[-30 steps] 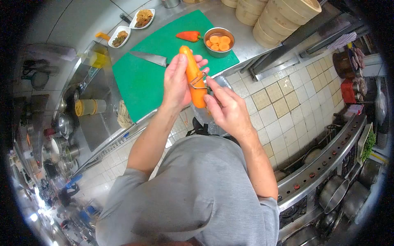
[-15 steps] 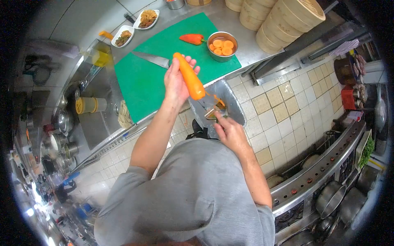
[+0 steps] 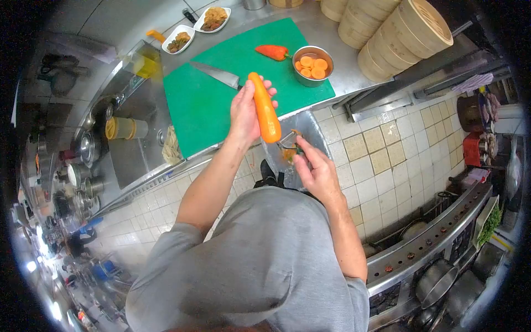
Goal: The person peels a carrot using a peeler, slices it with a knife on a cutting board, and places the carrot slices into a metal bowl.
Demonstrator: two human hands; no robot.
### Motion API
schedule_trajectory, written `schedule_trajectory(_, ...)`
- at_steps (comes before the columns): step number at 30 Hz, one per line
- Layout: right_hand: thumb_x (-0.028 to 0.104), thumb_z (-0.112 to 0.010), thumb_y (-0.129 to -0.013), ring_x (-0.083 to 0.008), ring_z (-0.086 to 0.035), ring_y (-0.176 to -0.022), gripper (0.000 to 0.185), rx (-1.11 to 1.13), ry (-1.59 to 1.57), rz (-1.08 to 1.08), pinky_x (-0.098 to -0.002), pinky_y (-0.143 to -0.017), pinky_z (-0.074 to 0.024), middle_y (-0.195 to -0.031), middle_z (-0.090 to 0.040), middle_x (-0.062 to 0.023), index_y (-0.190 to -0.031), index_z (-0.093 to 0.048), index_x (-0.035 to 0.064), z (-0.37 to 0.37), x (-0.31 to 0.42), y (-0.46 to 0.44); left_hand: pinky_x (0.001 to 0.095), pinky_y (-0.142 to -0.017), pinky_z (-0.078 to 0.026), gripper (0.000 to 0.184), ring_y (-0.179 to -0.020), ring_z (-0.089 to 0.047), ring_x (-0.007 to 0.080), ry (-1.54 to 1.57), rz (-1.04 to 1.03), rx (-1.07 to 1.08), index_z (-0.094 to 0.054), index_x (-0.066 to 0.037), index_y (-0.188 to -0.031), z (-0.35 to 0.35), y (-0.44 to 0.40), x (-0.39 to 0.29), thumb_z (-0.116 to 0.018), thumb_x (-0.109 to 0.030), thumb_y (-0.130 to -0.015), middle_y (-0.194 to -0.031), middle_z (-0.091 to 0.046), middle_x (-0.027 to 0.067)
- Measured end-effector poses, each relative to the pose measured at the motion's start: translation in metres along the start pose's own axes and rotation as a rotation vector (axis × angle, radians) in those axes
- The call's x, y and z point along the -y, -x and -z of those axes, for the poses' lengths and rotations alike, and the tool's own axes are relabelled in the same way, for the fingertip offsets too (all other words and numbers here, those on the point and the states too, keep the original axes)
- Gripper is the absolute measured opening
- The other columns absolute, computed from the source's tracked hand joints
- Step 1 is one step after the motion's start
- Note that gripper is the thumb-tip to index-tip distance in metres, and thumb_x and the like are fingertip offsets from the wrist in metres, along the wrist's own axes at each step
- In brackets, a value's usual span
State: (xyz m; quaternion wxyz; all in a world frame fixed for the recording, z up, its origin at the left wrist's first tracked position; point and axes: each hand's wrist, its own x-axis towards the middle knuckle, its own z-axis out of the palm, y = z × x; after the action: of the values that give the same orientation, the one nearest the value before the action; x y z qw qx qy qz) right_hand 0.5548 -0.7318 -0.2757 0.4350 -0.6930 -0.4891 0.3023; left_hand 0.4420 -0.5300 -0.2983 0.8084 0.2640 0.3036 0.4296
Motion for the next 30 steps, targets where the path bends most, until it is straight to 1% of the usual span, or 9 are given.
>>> schedule_trajectory(7, 0.01, -0.069, -0.093, -0.0236, -0.067, -0.074, 0.042, -0.046, -0.046, 0.188, -0.0342, -0.068, -0.0539, -0.1, -0.071, -0.0169, -0.134, -0.062, 0.0057, -0.008, 0.001, -0.012, 0.0377, -0.074, -0.059, 0.035, -0.095, -0.065, 0.0195, -0.084, -0.073, 0.029, -0.054, -0.006, -0.124, -0.011, 0.015, 0.015, -0.052, -0.035, -0.106, -0.113, -0.064, 0.0094)
schedule_trajectory(11, 0.012, -0.07, -0.093, -0.0258, -0.065, -0.073, 0.042, 0.22, 0.196, 0.147, -0.0349, -0.069, -0.053, -0.093, -0.07, -0.02, -0.133, -0.062, 0.0023, 0.0, -0.027, 0.011, 0.0358, -0.074, -0.058, 0.035, -0.094, -0.065, 0.0185, 0.087, -0.234, -0.183, -0.055, -0.004, -0.126, 0.015, -0.002, -0.005, -0.055, -0.032, -0.105, -0.112, -0.064, 0.0088)
schedule_trajectory(13, 0.012, -0.07, -0.093, -0.0169, -0.059, -0.068, 0.041, 0.191, 0.129, 0.048, -0.0299, -0.065, -0.0501, -0.089, -0.069, -0.0117, -0.132, -0.062, 0.0014, -0.007, -0.057, 0.028, 0.0359, -0.074, -0.058, 0.035, -0.094, -0.065, 0.0178, 0.081, -0.296, -0.226, -0.056, -0.003, -0.126, 0.03, -0.015, -0.016, -0.056, -0.031, -0.105, -0.112, -0.065, 0.0088)
schedule_trajectory(15, 0.012, -0.071, -0.092, -0.0164, -0.059, -0.068, 0.044, 0.192, 0.068, -0.058, -0.0304, -0.065, -0.0504, -0.087, -0.069, -0.0105, -0.134, -0.061, 0.0022, 0.002, -0.06, 0.029, 0.0326, -0.079, -0.057, 0.039, -0.098, -0.065, 0.0177, -0.616, -0.554, -0.159, -0.056, 0.0, -0.13, 0.064, -0.026, -0.032, -0.059, -0.028, -0.104, -0.114, -0.065, 0.0095)
schedule_trajectory(19, 0.008, -0.072, -0.092, -0.0098, -0.055, -0.078, 0.051, 0.182, -0.154, -0.287, -0.0259, -0.071, -0.0505, -0.096, -0.068, -0.0041, -0.139, -0.056, 0.0016, 0.015, -0.072, 0.026, 0.0395, -0.097, -0.052, 0.054, -0.115, -0.063, 0.0349, -1.525, -0.636, -0.217, -0.054, -0.004, -0.139, 0.124, -0.022, -0.066, -0.071, -0.026, -0.094, -0.126, -0.065, 0.0188)
schedule_trajectory(21, 0.005, -0.07, -0.092, -0.0098, -0.057, -0.091, 0.055, 0.229, -0.198, -0.303, -0.0245, -0.082, -0.0497, -0.11, -0.066, -0.0037, -0.143, -0.051, 0.0015, 0.019, -0.073, 0.023, 0.0503, -0.106, -0.045, 0.066, -0.129, -0.052, 0.0412, -1.629, -0.569, -0.252, -0.047, -0.008, -0.146, 0.153, -0.008, -0.066, -0.074, -0.025, -0.089, -0.139, -0.056, 0.0222)
schedule_trajectory(23, 0.003, -0.07, -0.091, -0.0105, -0.057, -0.101, 0.06, 0.197, -0.284, -0.243, -0.0244, -0.087, -0.0481, -0.117, -0.063, -0.005, -0.146, -0.046, 0.0023, 0.021, -0.073, 0.023, 0.0594, -0.116, -0.031, 0.073, -0.142, -0.037, 0.0401, -2.013, -0.169, -0.405, -0.036, -0.011, -0.152, 0.162, 0.012, -0.066, -0.072, -0.023, -0.09, -0.151, -0.041, 0.0222)
schedule_trajectory(25, 0.001, -0.069, -0.09, -0.0099, -0.057, -0.103, 0.06, 0.264, -0.229, -0.293, -0.0238, -0.088, -0.0472, -0.117, -0.062, -0.0043, -0.146, -0.045, 0.0016, 0.03, -0.078, 0.025, 0.0622, -0.116, -0.028, 0.075, -0.144, -0.034, 0.0407, -2.004, -0.195, -0.443, -0.033, -0.012, -0.153, 0.174, 0.022, -0.065, -0.072, -0.022, -0.09, -0.154, -0.036, 0.0226)
schedule_trajectory(30, 0.01, -0.063, -0.096, -0.0138, -0.064, -0.078, 0.045, 0.392, -0.581, -0.516, -0.0257, -0.057, -0.052, -0.099, -0.067, -0.0063, -0.138, -0.052, 0.0001, 0.042, -0.094, 0.017, 0.0641, -0.116, -0.028, 0.078, -0.145, -0.032, 0.0416, -1.906, -0.256, -0.513, -0.031, -0.012, -0.155, 0.18, 0.052, -0.066, -0.072, -0.02, -0.089, -0.157, -0.031, 0.024)
